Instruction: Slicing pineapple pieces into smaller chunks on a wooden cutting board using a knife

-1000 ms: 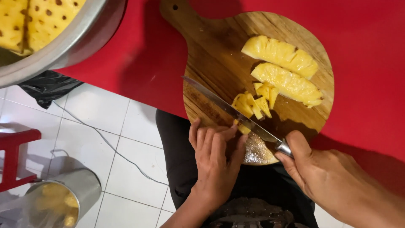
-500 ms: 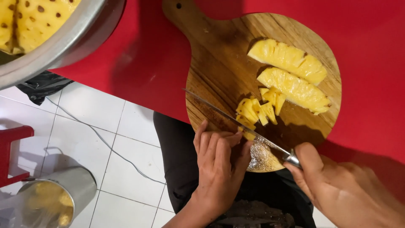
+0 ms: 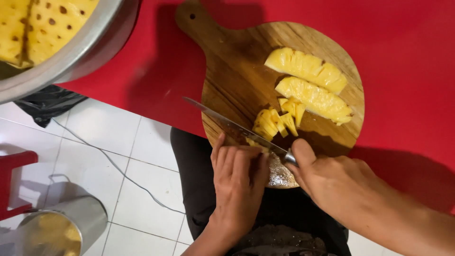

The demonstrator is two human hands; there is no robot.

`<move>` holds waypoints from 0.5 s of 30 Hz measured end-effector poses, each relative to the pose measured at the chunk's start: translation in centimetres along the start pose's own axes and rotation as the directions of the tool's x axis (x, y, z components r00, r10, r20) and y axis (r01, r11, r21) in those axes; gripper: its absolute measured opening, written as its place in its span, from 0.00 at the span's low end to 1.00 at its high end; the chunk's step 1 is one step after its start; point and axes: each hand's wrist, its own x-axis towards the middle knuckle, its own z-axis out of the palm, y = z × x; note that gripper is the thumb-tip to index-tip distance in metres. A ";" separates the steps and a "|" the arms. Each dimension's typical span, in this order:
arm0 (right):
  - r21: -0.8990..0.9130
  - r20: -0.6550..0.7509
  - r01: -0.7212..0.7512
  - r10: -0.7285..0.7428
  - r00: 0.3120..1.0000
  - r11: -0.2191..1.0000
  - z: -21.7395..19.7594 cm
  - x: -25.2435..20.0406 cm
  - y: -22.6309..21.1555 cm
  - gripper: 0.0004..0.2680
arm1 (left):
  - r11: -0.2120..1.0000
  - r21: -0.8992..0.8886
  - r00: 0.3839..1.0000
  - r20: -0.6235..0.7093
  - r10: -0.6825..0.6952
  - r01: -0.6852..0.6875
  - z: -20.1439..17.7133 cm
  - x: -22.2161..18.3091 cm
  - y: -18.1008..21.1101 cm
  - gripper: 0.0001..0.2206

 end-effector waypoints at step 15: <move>-0.460 -0.667 -0.147 -0.232 0.708 0.875 5.4 -2.3 3.5 0.07 | 0.971 0.180 0.986 -0.010 0.164 -0.160 1.0 0.7 0.4 0.05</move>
